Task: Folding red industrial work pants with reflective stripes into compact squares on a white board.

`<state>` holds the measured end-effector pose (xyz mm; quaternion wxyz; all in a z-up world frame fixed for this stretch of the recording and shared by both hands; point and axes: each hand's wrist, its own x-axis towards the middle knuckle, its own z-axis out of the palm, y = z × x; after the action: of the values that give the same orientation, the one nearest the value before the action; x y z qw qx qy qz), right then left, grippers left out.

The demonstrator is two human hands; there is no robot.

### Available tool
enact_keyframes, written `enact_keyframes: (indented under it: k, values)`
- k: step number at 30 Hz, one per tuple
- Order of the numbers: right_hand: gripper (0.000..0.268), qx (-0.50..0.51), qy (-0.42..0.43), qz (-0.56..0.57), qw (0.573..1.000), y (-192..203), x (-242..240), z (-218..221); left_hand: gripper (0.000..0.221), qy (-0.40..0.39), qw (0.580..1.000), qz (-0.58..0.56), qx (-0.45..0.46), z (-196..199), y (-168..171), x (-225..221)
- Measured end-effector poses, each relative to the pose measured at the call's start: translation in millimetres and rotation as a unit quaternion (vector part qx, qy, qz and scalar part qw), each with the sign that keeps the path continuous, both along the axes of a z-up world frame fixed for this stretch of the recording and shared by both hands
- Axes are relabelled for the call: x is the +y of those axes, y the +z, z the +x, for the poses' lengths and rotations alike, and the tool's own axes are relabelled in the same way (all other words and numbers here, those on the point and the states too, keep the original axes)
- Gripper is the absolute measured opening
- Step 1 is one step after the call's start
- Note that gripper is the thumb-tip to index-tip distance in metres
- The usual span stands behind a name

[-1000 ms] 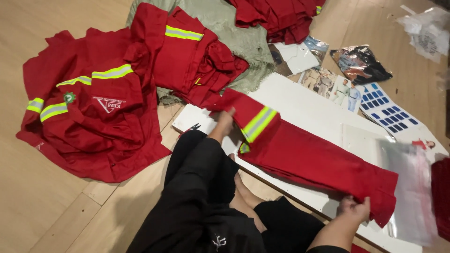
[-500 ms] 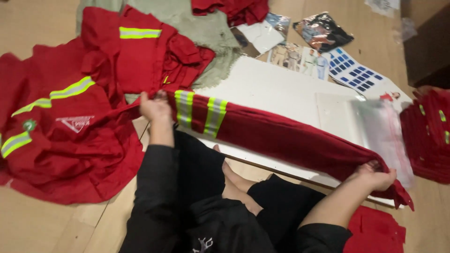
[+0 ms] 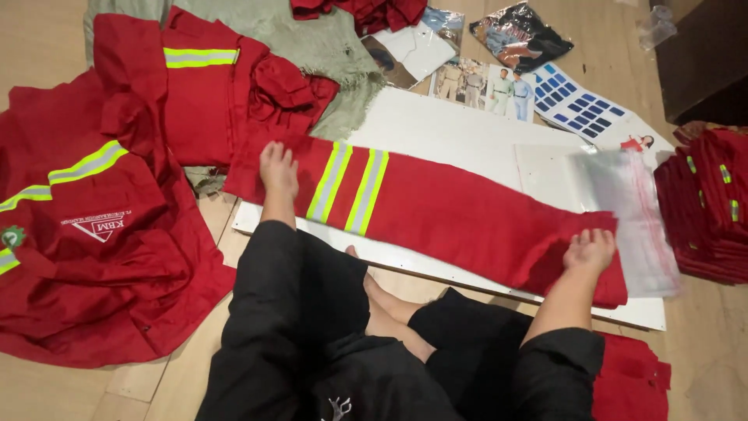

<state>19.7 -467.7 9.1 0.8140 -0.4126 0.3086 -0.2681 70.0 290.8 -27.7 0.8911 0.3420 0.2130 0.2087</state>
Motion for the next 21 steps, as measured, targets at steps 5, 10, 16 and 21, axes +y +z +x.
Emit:
enact_keyframes:
  k: [5,10,16,21]
  values:
    - [0.031,0.064,-0.075,-0.100,0.990,-111,-40,-19,0.044,0.208,0.944,0.079,0.243,-13,-94,21]
    - [0.022,0.166,-0.362,0.046,0.916,-118,-55,-45,0.052,0.217,0.934,-0.090,0.269,-20,-108,43]
    - [0.021,0.178,-0.323,0.103,0.924,-96,-35,-63,0.057,0.140,0.934,-0.188,0.269,-18,-66,18]
    - [0.075,0.152,-0.248,0.149,0.945,-110,-37,-57,0.064,0.084,0.959,-0.095,0.255,-14,-96,32]
